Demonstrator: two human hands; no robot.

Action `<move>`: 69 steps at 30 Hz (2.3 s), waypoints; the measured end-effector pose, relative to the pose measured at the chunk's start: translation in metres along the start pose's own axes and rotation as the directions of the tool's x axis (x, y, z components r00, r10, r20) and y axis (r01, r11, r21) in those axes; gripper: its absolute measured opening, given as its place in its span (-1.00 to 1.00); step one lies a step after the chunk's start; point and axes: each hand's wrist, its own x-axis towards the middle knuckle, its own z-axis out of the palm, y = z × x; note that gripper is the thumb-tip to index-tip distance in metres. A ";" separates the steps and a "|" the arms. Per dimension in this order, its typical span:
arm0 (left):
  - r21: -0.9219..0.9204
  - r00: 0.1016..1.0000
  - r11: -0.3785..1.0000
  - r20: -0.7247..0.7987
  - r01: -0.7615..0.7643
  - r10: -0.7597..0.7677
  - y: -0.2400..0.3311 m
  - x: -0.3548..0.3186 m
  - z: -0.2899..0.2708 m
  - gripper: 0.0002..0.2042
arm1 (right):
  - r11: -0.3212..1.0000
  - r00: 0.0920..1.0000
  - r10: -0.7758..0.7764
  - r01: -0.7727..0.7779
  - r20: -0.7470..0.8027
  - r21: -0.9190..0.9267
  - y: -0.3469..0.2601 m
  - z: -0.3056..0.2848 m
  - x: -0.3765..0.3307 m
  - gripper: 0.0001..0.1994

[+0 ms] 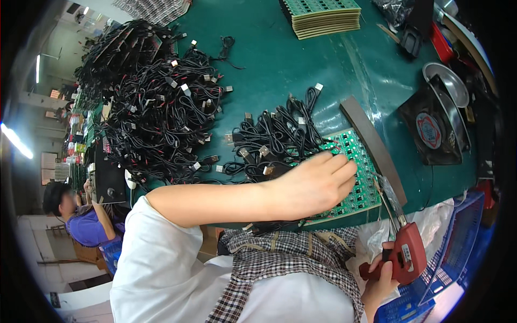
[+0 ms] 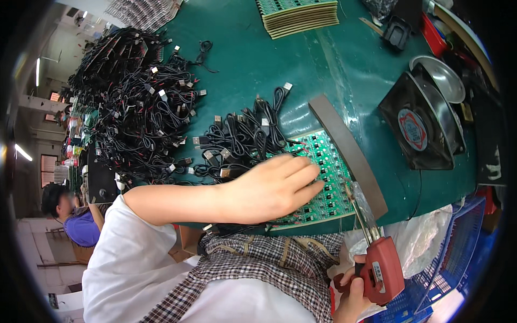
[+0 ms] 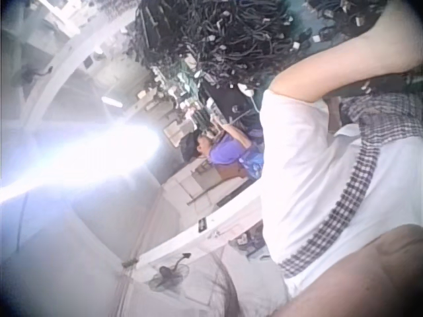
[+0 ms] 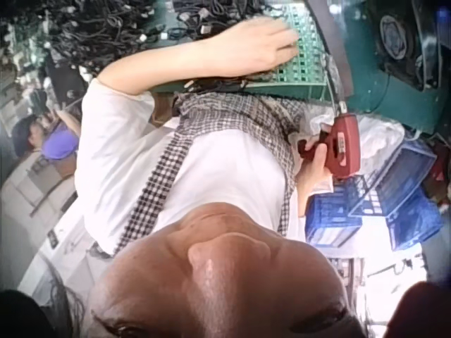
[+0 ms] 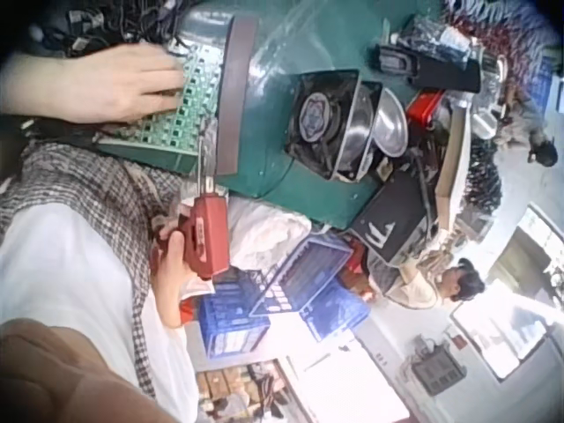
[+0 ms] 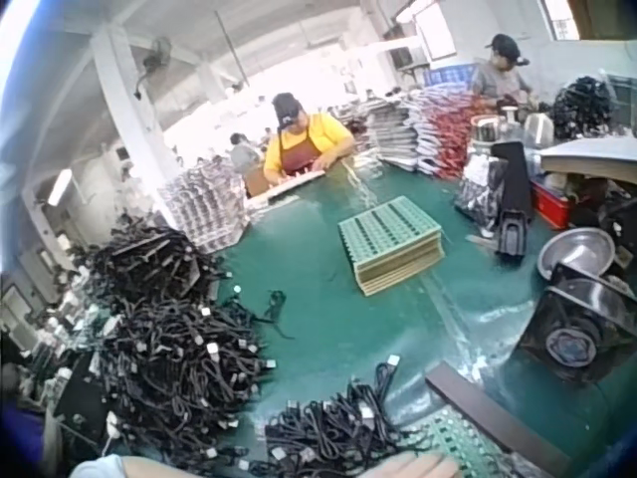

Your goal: The person takes USB cables from a pile and solders them onto a circuit board using a soldering tool.

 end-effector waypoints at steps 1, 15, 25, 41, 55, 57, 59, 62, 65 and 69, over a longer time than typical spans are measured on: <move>0.035 1.000 0.999 0.016 0.017 -0.018 -0.007 0.005 -0.008 -0.73 | 1.000 0.999 -0.011 0.011 -0.030 -0.013 0.000 -0.001 0.000 -0.51; 0.470 0.843 0.726 -0.078 0.501 -0.532 -0.222 -0.066 -0.047 -0.88 | 1.000 0.998 0.003 -0.003 -0.059 0.009 -0.003 -0.003 -0.003 -0.48; -0.163 0.691 0.855 -0.524 0.493 -0.498 -0.141 -0.009 -0.070 -0.87 | 0.995 0.994 -0.037 0.046 -0.104 0.090 0.003 -0.013 -0.010 -0.47; -0.040 0.985 0.997 -0.156 0.071 -0.077 0.018 -0.011 0.010 -0.72 | 0.996 1.000 0.003 -0.003 0.000 0.087 -0.003 -0.007 0.001 -0.42; 0.046 1.000 0.999 -0.001 0.030 -0.030 0.011 -0.008 0.013 -0.65 | 0.990 0.994 0.101 -0.105 0.052 0.097 -0.008 -0.005 -0.003 -0.32; 0.053 0.999 0.998 -0.001 0.036 -0.036 0.011 -0.009 0.014 -0.65 | 0.989 0.990 0.117 -0.123 0.076 0.084 -0.009 -0.005 -0.003 -0.31; 0.065 0.999 0.997 -0.002 0.032 -0.032 0.010 -0.010 0.015 -0.65 | 0.973 0.973 0.143 -0.172 0.181 0.156 -0.009 -0.007 -0.002 -0.48; 0.058 1.000 0.998 -0.009 0.030 -0.029 0.011 -0.010 0.016 -0.65 | 0.966 0.961 0.207 -0.231 0.185 0.113 -0.011 -0.005 -0.004 -0.55; 0.064 1.000 0.998 -0.007 0.026 -0.025 0.010 -0.009 0.016 -0.65 | 0.963 0.946 0.240 -0.260 0.219 0.067 -0.011 -0.008 -0.004 -0.60; 0.056 0.999 0.998 -0.004 0.036 -0.035 0.012 -0.009 0.017 -0.65 | 0.966 0.950 0.243 -0.256 0.194 0.046 -0.011 -0.008 -0.005 -0.60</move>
